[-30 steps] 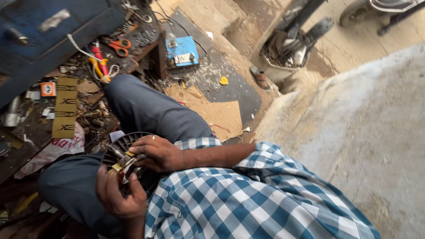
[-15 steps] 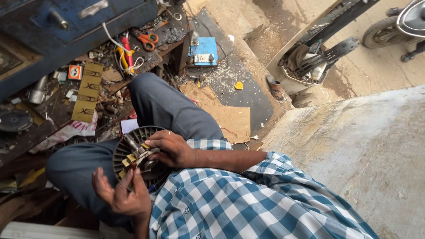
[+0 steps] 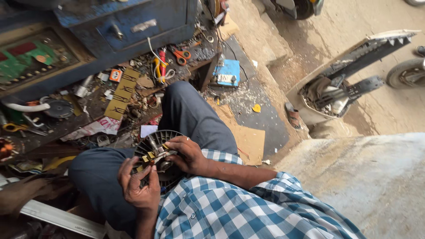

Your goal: The person sits on the floor and works on a small electric motor rotor. They cut a strip of cardboard with scissors and wrap it around the rotor's commutator segments, then repeatedly adjust and press the cardboard into place.

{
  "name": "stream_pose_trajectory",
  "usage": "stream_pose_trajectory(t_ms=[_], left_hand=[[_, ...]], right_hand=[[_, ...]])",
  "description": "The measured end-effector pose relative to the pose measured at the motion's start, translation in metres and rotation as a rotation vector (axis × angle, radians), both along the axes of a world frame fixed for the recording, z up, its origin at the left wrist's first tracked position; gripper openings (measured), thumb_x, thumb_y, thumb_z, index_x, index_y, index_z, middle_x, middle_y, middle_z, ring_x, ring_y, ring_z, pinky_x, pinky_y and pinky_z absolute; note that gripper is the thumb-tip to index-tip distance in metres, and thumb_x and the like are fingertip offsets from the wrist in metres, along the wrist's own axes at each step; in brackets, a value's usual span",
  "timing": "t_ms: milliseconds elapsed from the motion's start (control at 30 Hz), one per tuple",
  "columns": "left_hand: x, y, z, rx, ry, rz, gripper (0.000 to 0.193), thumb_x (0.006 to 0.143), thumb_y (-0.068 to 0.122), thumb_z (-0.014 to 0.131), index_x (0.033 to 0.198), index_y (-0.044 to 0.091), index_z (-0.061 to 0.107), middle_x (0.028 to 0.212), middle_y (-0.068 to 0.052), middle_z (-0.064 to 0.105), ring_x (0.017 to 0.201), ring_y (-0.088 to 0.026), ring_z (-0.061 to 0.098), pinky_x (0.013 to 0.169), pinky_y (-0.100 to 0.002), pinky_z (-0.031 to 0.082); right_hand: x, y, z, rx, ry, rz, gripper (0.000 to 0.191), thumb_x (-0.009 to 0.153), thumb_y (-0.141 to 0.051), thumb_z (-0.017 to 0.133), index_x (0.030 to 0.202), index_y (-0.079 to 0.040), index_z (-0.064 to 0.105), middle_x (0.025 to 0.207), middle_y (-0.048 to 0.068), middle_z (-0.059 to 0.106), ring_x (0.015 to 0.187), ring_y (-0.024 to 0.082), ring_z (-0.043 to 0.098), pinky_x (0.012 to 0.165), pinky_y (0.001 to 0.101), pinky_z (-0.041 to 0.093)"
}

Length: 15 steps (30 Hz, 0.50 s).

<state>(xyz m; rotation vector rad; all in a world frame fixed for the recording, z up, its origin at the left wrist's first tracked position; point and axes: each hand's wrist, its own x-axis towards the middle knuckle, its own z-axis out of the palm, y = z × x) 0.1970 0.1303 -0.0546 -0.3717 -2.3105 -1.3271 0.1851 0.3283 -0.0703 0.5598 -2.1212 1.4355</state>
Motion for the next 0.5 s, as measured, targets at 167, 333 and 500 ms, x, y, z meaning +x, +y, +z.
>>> stream_pose_trajectory(t_ms=[167,333,500], left_hand=[[-0.006,-0.001,0.009,0.043,-0.081,-0.005,0.018,0.082,-0.001,0.084,0.096,0.006,0.074,0.123,-0.011,0.071,0.119,-0.025,0.067,0.101,-0.038,0.057],[-0.005,-0.014,0.014,0.493,-0.182,-0.183,0.029,0.088,-0.01,0.07,0.115,0.0,0.068,0.138,-0.019,0.062,0.128,-0.029,0.062,0.104,-0.038,0.056],[-0.033,-0.061,0.004,0.962,-0.432,-0.1,0.023,0.106,-0.001,0.062,0.129,-0.001,0.061,0.136,-0.021,0.064,0.125,-0.031,0.064,0.105,-0.046,0.056]], right_hand=[[-0.001,-0.001,0.003,-0.02,-0.017,0.007,0.042,0.096,-0.011,0.079,0.13,0.002,0.06,0.12,0.019,0.066,0.108,0.033,0.069,0.093,0.0394,0.058],[0.006,0.004,0.006,-0.163,-0.114,0.084,0.052,0.103,-0.026,0.071,0.143,0.0,0.049,0.129,0.015,0.061,0.117,0.025,0.064,0.101,0.0348,0.053],[0.004,0.002,-0.001,-0.492,-0.309,0.141,0.058,0.112,-0.037,0.058,0.155,-0.002,0.042,0.131,0.006,0.061,0.114,0.012,0.058,0.1,0.028,0.05]])
